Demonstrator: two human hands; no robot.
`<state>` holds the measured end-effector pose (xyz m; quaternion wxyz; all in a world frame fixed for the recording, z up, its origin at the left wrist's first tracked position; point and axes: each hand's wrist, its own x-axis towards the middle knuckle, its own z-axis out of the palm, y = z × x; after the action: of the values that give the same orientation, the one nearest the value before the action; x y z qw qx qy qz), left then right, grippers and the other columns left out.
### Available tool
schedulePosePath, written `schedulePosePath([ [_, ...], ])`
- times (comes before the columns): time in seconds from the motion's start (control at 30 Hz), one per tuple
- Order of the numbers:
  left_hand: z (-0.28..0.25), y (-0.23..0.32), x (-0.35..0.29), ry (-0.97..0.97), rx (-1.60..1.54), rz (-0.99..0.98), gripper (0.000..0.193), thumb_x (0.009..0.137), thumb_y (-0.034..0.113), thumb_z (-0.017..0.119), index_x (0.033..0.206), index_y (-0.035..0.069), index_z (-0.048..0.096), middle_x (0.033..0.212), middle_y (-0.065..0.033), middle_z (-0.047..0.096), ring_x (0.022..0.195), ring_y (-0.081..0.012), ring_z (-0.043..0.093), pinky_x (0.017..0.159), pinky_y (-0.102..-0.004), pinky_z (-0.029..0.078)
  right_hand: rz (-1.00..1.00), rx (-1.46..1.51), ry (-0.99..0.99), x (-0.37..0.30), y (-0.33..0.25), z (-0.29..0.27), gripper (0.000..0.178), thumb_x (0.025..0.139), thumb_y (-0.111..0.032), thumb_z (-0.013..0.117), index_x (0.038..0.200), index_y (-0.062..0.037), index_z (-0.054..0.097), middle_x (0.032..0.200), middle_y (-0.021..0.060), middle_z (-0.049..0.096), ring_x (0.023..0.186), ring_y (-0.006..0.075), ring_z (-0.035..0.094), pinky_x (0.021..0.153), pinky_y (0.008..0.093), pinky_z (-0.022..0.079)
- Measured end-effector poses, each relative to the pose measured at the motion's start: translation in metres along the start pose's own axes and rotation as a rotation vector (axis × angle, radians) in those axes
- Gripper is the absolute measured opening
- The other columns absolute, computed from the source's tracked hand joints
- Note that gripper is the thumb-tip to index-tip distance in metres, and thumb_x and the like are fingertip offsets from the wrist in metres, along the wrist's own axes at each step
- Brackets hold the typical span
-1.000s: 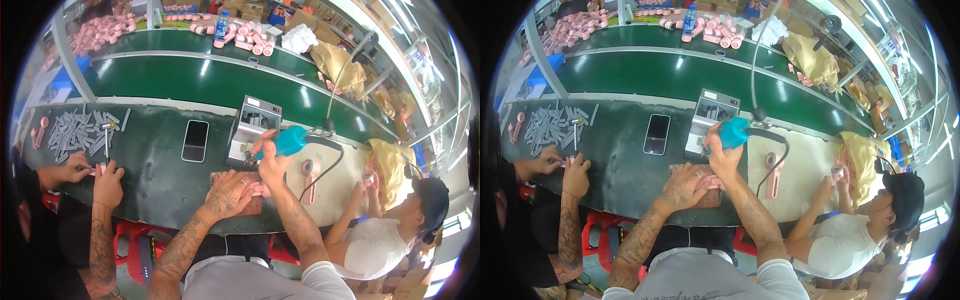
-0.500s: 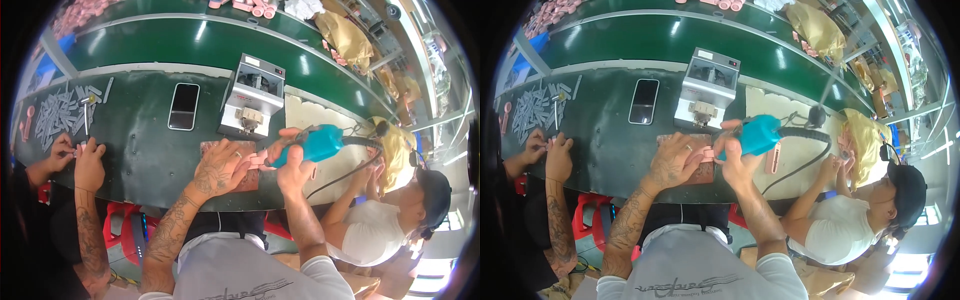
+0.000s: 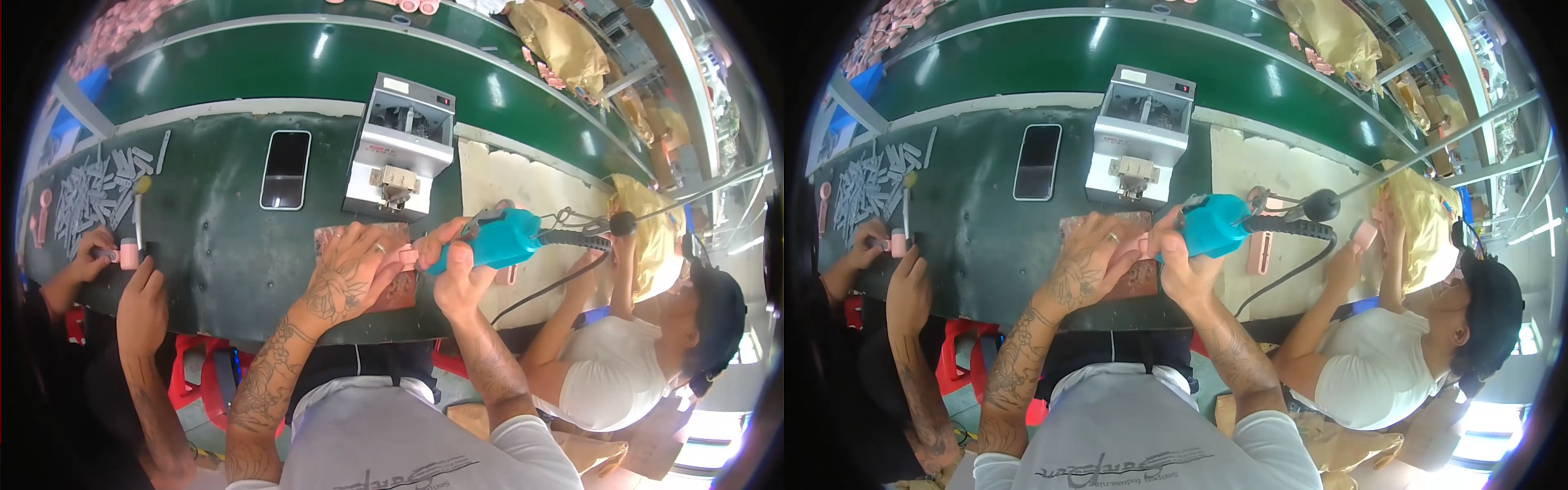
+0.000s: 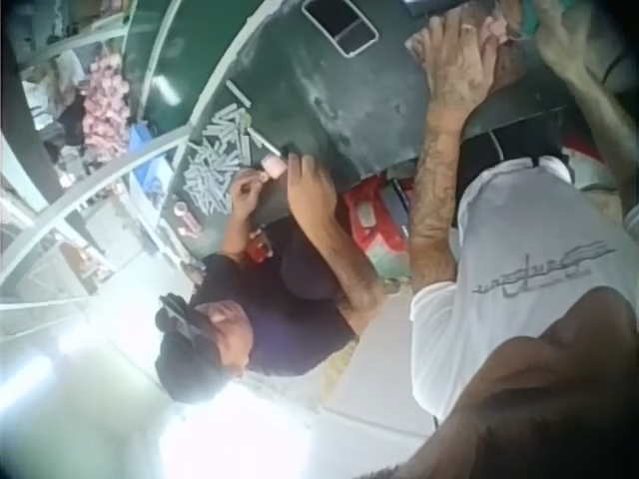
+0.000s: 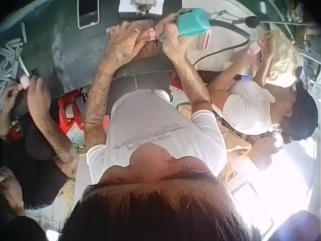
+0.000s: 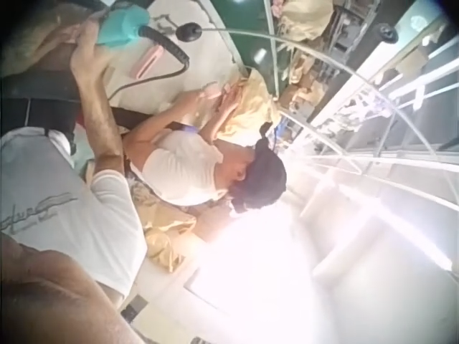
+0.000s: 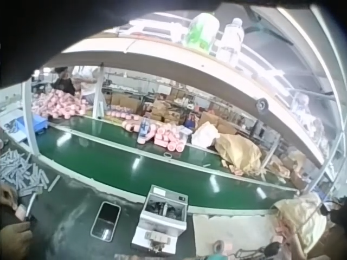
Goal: The person assembles plastic components on a workbench by holding each piece on a work pad and fastening it with a handheld electric tool.
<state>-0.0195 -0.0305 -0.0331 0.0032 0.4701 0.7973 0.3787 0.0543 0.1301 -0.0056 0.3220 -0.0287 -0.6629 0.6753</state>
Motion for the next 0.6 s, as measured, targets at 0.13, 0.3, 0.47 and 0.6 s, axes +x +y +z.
schedulePosePath([
  [0.13, -0.001, 0.001, 0.005, -0.005, 0.014, -0.016, 0.031, 0.091, 0.022, 0.069, 0.12, 0.01, 0.068, 0.12, -0.0089, 0.063, 0.108, -0.031, 0.056, 0.091, -0.0442, 0.047, 0.026, 0.004, -0.026, 0.004, 0.002, 0.001, 0.049, 0.096, -0.046, 0.068, 0.099, -0.0012, 0.051, 0.067, 0.0086, 0.055, 0.059, 0.0192, 0.054, 0.057, 0.0344, 0.048],
  [0.3, -0.003, 0.002, 0.008, 0.007, 0.02, -0.022, 0.03, 0.091, 0.021, 0.068, 0.119, 0.01, 0.068, 0.123, -0.0075, 0.063, 0.108, -0.0303, 0.057, 0.091, -0.0447, 0.047, 0.009, -0.022, -0.057, 0.009, 0.007, -0.003, 0.046, 0.098, -0.045, 0.066, 0.097, -0.0012, 0.051, 0.068, 0.0085, 0.055, 0.059, 0.0184, 0.054, 0.055, 0.0329, 0.047],
  [0.47, -0.004, -0.003, 0.0, 0.027, 0.025, 0.018, 0.031, 0.093, 0.024, 0.065, 0.121, 0.011, 0.067, 0.124, -0.0066, 0.063, 0.109, -0.0297, 0.058, 0.094, -0.0484, 0.046, 0.108, -0.214, 0.057, -0.005, 0.009, -0.001, 0.042, 0.102, -0.043, 0.059, 0.108, -0.0007, 0.058, 0.071, 0.0069, 0.059, 0.064, 0.02, 0.061, 0.057, 0.0316, 0.049],
  [0.6, -0.004, 0.017, -0.024, 0.083, 0.238, 0.221, 0.036, 0.09, 0.021, 0.062, 0.124, 0.014, 0.067, 0.119, -0.0074, 0.063, 0.112, -0.0295, 0.057, 0.101, -0.0481, 0.044, 0.082, 0.273, 0.101, -0.021, -0.026, -0.018, 0.058, 0.094, -0.058, 0.067, 0.108, -0.0032, 0.054, 0.068, 0.007, 0.056, 0.057, 0.0192, 0.056, 0.05, 0.033, 0.046],
])
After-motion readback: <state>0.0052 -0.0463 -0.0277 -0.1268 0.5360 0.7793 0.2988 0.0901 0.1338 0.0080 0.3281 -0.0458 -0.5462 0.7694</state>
